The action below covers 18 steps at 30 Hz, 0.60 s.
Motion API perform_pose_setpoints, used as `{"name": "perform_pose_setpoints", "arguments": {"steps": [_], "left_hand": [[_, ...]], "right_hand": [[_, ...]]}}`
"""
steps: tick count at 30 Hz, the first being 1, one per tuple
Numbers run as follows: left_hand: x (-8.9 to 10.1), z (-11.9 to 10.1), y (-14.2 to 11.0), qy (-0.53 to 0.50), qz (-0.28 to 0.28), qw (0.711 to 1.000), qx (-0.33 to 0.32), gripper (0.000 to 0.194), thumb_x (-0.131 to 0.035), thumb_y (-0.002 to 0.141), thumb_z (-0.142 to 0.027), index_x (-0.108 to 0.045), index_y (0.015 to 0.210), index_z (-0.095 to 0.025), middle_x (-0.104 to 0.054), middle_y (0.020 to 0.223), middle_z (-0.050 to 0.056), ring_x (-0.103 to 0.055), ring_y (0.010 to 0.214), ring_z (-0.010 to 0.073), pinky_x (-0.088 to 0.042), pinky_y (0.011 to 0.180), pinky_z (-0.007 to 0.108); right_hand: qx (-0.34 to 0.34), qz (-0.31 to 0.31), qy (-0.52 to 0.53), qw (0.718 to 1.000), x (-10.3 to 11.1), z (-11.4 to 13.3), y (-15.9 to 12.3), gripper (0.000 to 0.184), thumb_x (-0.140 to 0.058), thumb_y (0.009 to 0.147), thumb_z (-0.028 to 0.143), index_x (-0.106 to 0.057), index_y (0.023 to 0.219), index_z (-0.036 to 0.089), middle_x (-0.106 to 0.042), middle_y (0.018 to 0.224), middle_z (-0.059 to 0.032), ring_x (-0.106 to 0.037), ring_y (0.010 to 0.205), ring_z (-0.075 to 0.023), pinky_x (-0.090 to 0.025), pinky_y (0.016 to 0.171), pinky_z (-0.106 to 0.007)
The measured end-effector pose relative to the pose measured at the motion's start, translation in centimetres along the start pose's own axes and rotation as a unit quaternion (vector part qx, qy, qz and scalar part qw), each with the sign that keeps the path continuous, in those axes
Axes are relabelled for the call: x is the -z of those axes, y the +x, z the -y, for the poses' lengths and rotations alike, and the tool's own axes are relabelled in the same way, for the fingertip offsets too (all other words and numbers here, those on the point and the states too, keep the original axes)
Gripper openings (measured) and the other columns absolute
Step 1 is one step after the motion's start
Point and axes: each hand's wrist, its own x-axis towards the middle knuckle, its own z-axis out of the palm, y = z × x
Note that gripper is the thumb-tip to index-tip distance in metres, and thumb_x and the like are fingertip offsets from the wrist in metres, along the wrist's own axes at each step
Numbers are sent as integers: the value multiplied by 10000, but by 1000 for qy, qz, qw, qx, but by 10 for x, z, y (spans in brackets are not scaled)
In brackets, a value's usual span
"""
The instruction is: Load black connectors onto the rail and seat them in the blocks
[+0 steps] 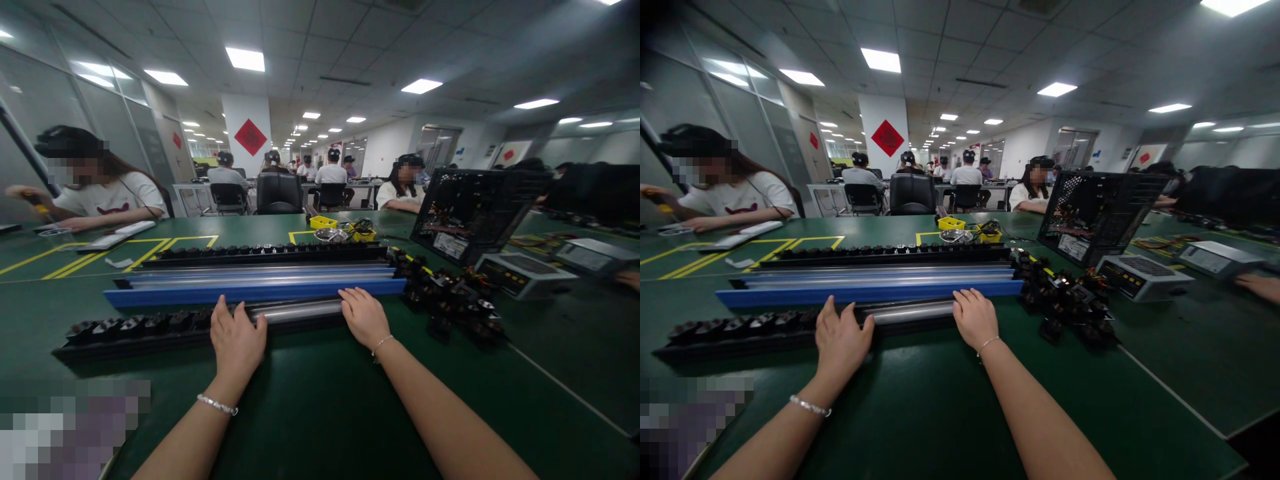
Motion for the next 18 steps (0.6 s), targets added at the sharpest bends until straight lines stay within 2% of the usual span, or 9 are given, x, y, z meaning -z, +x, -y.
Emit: {"name": "perform_pose_setpoints", "arguments": {"steps": [5, 11, 18], "left_hand": [[0, -1, 0, 9, 15, 1000, 10, 548, -399, 808, -409, -514, 1202, -46, -284, 1390, 251, -304, 1267, 364, -275, 1012, 498], [-1, -1, 0, 14, 26, 1000, -6, 552, -386, 814, -412, -513, 1209, -49, -281, 1401, 246, -303, 1276, 365, -223, 1043, 511], [-2, -3, -2, 7, 19, 999, -27, 531, -397, 811, -394, -523, 1198, -53, -295, 1393, 243, -321, 1269, 360, -244, 1039, 518]], "right_hand": [[11, 1, -6, 1000, 1, -2, 1, 409, -309, 901, 320, -556, 1213, 229, -564, 1241, -34, -421, 1202, -197, -333, 998, -360], [11, 3, -9, 1000, 1, -1, 1, 410, -305, 902, 326, -553, 1216, 235, -559, 1246, -39, -425, 1194, -200, -345, 986, -362], [7, 4, -4, 1000, 0, -2, 1, 411, -304, 903, 330, -548, 1221, 240, -556, 1247, -38, -423, 1193, -198, -343, 987, -362]]}}
